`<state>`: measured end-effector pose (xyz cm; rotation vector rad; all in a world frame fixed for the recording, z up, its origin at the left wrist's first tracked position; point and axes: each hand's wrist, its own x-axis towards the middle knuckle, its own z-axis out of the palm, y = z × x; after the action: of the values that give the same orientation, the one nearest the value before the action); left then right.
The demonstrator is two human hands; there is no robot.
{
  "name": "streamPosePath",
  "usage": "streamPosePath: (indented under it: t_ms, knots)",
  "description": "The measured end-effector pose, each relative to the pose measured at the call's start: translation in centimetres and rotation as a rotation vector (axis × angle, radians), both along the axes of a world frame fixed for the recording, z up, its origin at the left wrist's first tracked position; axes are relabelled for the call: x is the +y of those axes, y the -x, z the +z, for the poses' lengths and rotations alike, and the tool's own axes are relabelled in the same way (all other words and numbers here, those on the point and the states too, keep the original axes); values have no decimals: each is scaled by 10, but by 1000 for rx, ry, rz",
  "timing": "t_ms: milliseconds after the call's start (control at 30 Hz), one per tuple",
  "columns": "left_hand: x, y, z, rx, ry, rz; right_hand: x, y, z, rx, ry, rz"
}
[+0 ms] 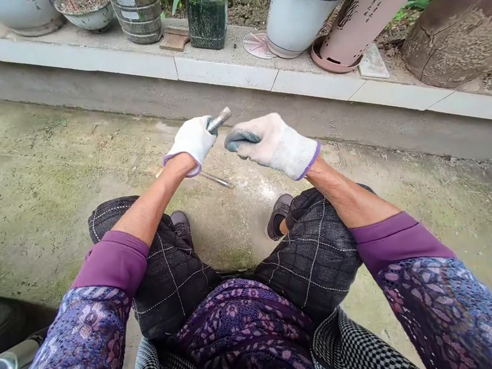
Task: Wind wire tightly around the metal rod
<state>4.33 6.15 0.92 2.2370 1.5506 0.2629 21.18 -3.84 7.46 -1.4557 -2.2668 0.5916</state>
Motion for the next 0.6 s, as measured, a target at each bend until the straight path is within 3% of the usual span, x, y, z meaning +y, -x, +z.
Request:
streamPosePath:
  t_ms: [133,267,400,500,600]
  knots:
    - [-13,1,4,367,-121,-98,12,-10,8,79,4,-159]
    - [-32,-3,8,480,-119,-297,39,-26,-9,114,86,-311]
    - [-38,-9,11,397,-131,-368,60,-40,-37,118,137,-372]
    - [-32,-10,13,240,-129,-299,60,-46,-49,186,240,-444]
    - [-21,-9,12,51,-136,-199,50,-46,-48,230,260,-429]
